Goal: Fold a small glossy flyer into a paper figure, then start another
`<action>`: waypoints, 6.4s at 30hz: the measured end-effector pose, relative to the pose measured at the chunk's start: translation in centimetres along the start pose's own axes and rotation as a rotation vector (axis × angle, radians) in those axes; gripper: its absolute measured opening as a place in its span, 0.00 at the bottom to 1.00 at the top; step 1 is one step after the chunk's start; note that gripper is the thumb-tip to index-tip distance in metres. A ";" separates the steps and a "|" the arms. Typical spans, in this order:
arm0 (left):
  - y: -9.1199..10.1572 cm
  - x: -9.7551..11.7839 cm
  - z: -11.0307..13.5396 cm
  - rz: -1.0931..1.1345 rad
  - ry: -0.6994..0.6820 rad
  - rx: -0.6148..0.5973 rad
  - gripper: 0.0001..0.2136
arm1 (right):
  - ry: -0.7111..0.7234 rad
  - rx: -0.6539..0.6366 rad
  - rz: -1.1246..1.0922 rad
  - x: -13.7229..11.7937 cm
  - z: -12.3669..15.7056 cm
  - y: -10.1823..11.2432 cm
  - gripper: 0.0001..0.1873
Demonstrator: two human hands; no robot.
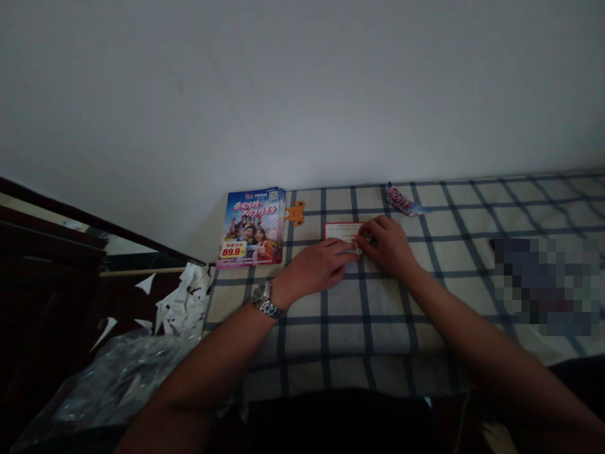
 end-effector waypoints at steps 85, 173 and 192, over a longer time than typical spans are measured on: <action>0.9 -0.7 0.3 -0.014 -0.007 -0.029 0.17 | 0.344 -0.076 -0.290 -1.1 1.1 0.7 0.10; 0.5 0.5 0.3 -0.029 0.085 -0.065 0.16 | 0.297 -0.006 -0.318 -1.3 0.8 0.8 0.10; 0.3 0.4 0.3 -0.062 0.084 -0.065 0.16 | 0.250 -0.016 -0.338 -0.9 1.1 0.4 0.03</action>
Point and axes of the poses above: each hand's wrist, its own z-axis away from the middle knuckle, its own y-axis out of the back of the hand, x = y × z, the point moved 7 cm from there along -z, towards the middle knuckle, and after that the axes turned 10 degrees about y, right-handed, at the moved point
